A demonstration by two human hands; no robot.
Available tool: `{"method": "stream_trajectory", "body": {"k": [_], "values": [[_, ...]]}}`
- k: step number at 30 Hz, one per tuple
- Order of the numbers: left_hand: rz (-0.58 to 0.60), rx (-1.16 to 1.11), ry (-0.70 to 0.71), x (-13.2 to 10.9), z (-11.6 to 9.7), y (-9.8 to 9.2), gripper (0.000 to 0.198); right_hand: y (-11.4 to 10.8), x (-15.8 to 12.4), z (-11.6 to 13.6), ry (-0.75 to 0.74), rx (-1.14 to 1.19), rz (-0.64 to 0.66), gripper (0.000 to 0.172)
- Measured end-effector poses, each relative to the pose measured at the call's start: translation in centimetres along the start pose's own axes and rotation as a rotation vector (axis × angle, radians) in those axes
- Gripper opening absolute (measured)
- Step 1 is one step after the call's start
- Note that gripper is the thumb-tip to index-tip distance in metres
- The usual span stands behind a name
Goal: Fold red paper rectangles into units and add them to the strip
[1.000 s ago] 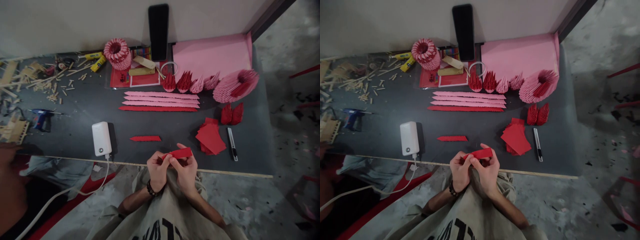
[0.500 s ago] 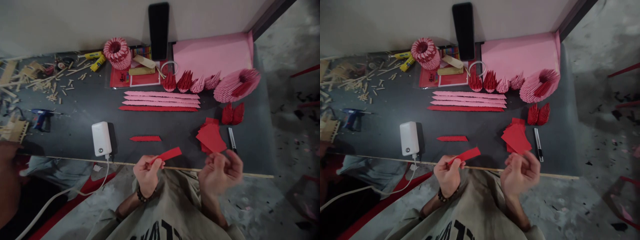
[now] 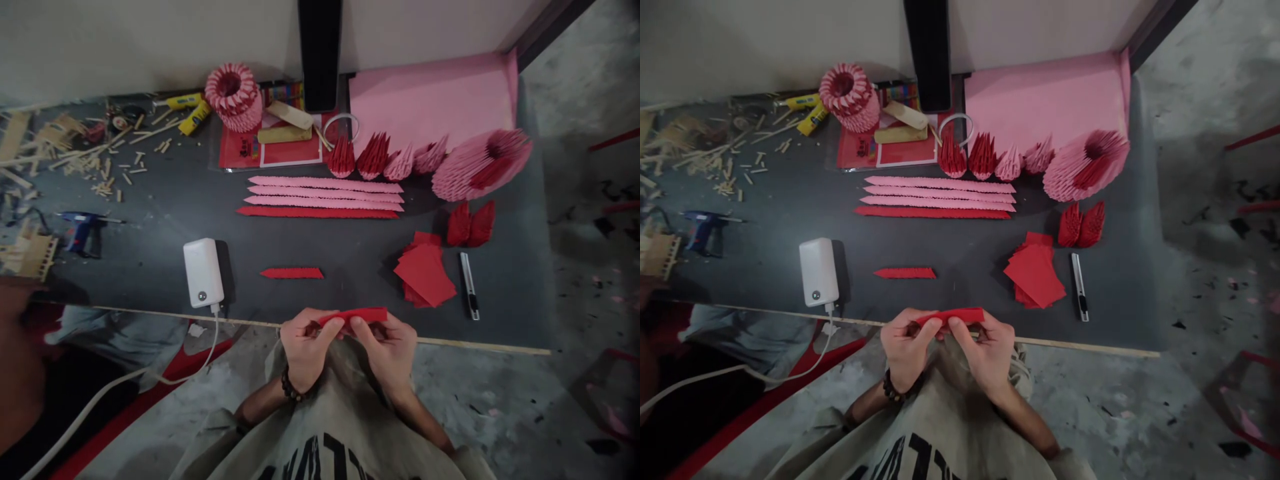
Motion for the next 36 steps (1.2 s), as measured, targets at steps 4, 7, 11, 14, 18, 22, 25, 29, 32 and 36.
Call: {"method": "stream_trajectory", "body": {"k": [4,7,11,14,18,22,25,29,32,36], "values": [[0.025,0.029,-0.005,0.2,-0.2,0.0,0.027,0.3,-0.1,-1.1,0.064,-0.006,-0.004,0.009],[0.151,0.04,0.055,1.2,-1.0,-0.2,0.033,0.1,0.0,-2.0,0.129,0.101,-0.037,0.017],[0.37,0.021,0.126,3.3,-1.7,-0.5,0.055,0.5,0.3,-3.1,0.228,0.29,0.008,0.026],[0.435,0.122,0.239,4.3,-2.2,-0.7,0.031,1.3,0.3,-3.3,0.27,0.307,0.093,0.027],[0.56,0.182,0.387,4.1,-3.1,0.0,0.009,2.2,-0.1,-2.8,0.297,0.232,0.154,0.026],[0.503,0.136,0.375,3.8,-3.2,0.2,0.007,2.0,-0.4,-2.0,0.216,0.132,0.096,0.022],[0.325,0.05,0.187,3.7,-1.9,0.0,0.013,1.8,-0.5,-1.8,0.134,0.11,0.054,0.02],[0.147,-0.064,-0.012,2.8,-0.1,-0.1,0.017,1.5,-0.3,-1.4,0.029,0.014,0.027,0.018],[0.105,-0.088,-0.035,2.3,0.2,0.1,0.017,1.3,0.0,-0.8,-0.05,-0.109,0.02,0.014],[0.069,-0.127,-0.052,2.0,0.2,0.3,0.026,1.2,0.1,-0.6,-0.053,-0.143,0.009,0.014]]}}
Point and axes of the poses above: each hand's wrist, its own x-axis towards the middle knuckle, its own y-axis out of the palm, z = x × y, the point moved 7 cm from there along x, towards the middle knuckle, and after that the axes turned 3 degrees about -x, right-handed, at the moved point
